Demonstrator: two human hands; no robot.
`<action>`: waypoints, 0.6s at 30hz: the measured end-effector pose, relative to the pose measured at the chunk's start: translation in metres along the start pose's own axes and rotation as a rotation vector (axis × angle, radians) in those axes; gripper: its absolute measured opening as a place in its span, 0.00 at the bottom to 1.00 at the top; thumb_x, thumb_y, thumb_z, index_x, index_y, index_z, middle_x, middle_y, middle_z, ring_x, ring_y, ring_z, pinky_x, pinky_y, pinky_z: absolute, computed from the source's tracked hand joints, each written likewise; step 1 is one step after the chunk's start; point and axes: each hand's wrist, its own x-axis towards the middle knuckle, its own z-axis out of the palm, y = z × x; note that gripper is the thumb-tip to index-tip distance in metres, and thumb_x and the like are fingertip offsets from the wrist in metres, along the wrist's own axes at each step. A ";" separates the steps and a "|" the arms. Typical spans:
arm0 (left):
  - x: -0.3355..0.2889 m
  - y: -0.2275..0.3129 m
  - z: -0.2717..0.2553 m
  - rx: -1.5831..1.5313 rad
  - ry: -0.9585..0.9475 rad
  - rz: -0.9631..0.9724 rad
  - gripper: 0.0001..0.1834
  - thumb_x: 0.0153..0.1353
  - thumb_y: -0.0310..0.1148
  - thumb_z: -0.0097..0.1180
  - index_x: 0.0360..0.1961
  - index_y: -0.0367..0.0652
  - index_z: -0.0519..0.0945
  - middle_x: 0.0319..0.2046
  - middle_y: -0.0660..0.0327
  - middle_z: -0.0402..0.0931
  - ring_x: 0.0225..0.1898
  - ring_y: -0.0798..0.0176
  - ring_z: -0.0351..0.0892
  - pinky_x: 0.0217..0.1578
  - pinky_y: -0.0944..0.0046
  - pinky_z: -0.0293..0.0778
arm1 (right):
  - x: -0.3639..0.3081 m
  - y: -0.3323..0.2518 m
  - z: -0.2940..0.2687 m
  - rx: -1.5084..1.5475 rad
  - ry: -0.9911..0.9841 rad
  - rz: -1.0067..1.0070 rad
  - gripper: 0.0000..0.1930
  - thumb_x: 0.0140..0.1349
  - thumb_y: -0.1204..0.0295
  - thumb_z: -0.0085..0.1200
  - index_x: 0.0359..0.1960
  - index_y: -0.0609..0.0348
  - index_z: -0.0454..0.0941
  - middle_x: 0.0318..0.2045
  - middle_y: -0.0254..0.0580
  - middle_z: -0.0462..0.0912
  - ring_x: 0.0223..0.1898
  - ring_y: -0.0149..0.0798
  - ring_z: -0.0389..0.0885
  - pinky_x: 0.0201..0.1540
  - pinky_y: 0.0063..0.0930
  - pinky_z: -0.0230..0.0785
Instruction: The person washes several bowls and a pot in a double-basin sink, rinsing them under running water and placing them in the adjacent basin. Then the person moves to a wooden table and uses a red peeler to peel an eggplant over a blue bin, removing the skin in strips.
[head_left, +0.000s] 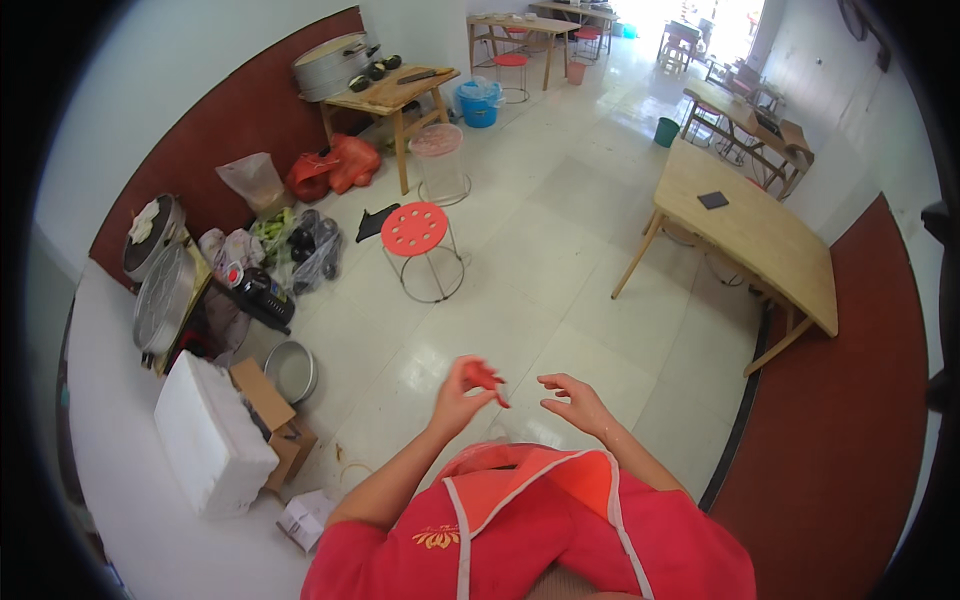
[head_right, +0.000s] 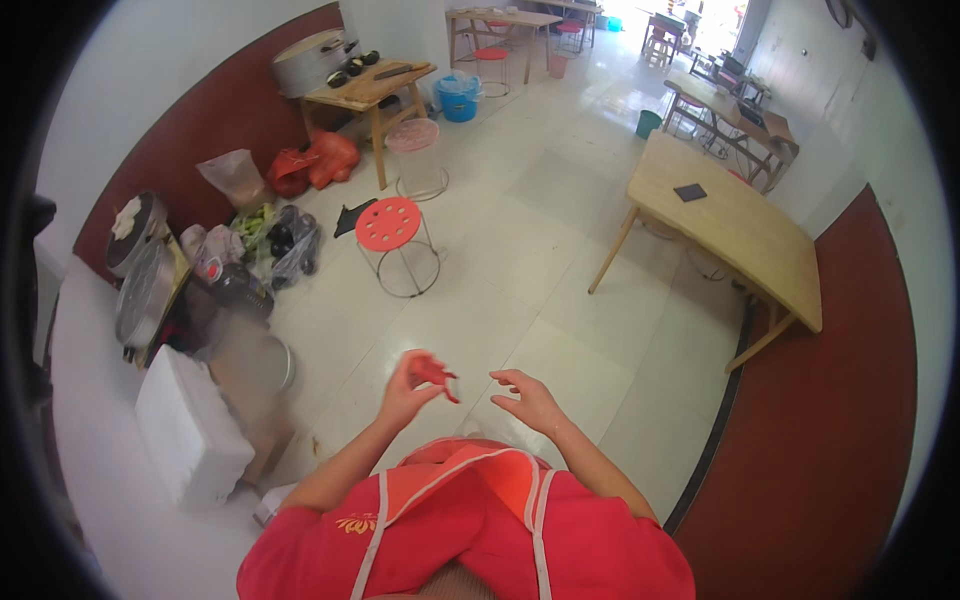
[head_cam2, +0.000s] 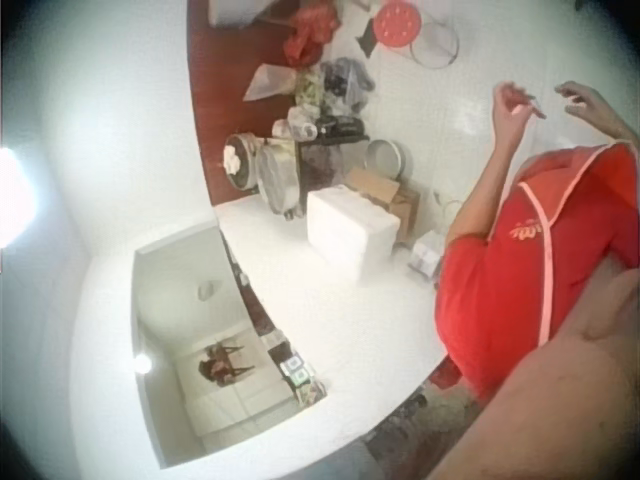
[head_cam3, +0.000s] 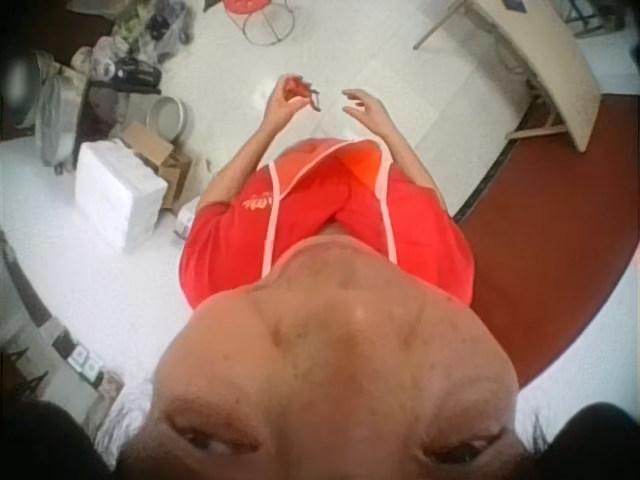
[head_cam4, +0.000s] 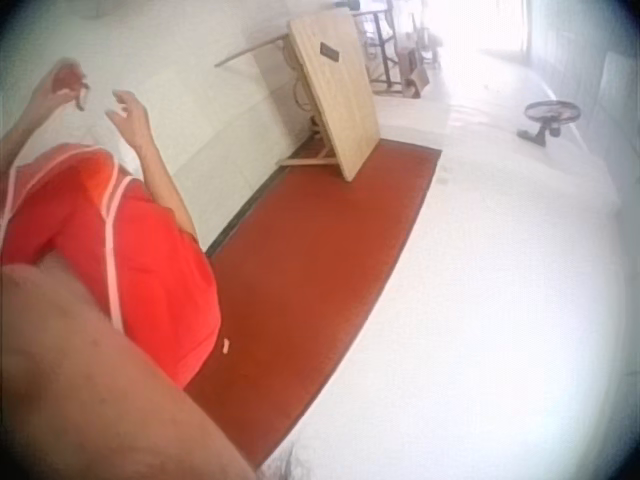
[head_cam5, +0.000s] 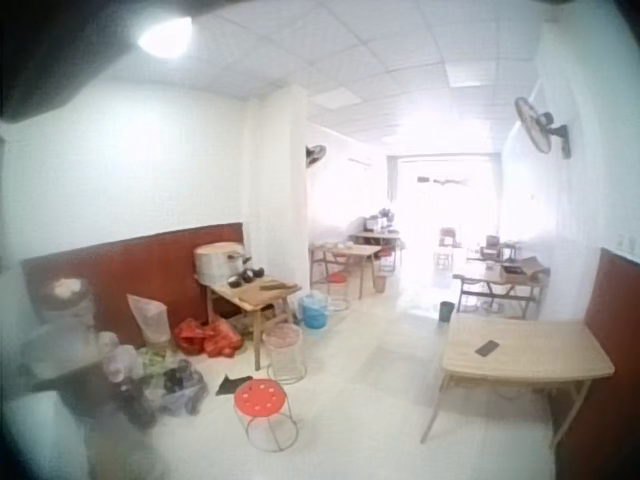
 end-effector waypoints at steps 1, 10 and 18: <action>0.038 0.007 0.008 0.072 -0.097 0.021 0.27 0.51 0.19 0.60 0.53 0.42 0.65 0.44 0.55 0.76 0.50 0.58 0.79 0.52 0.60 0.73 | 0.022 -0.014 -0.013 -0.011 0.030 -0.089 0.19 0.58 0.71 0.60 0.52 0.56 0.76 0.48 0.43 0.80 0.48 0.42 0.79 0.52 0.32 0.71; 0.320 0.012 0.038 -0.019 -0.552 -0.071 0.27 0.51 0.21 0.62 0.53 0.40 0.69 0.46 0.59 0.73 0.51 0.64 0.77 0.53 0.63 0.73 | 0.222 -0.004 -0.132 0.005 0.113 0.084 0.18 0.51 0.71 0.65 0.44 0.59 0.77 0.44 0.40 0.82 0.45 0.34 0.80 0.47 0.27 0.71; 0.523 0.002 -0.042 0.001 -0.251 -0.261 0.26 0.57 0.20 0.57 0.58 0.41 0.70 0.49 0.59 0.73 0.49 0.65 0.77 0.49 0.65 0.74 | 0.494 0.027 -0.199 -0.114 -0.292 -0.008 0.12 0.52 0.69 0.63 0.36 0.60 0.78 0.25 0.40 0.81 0.25 0.33 0.78 0.31 0.29 0.70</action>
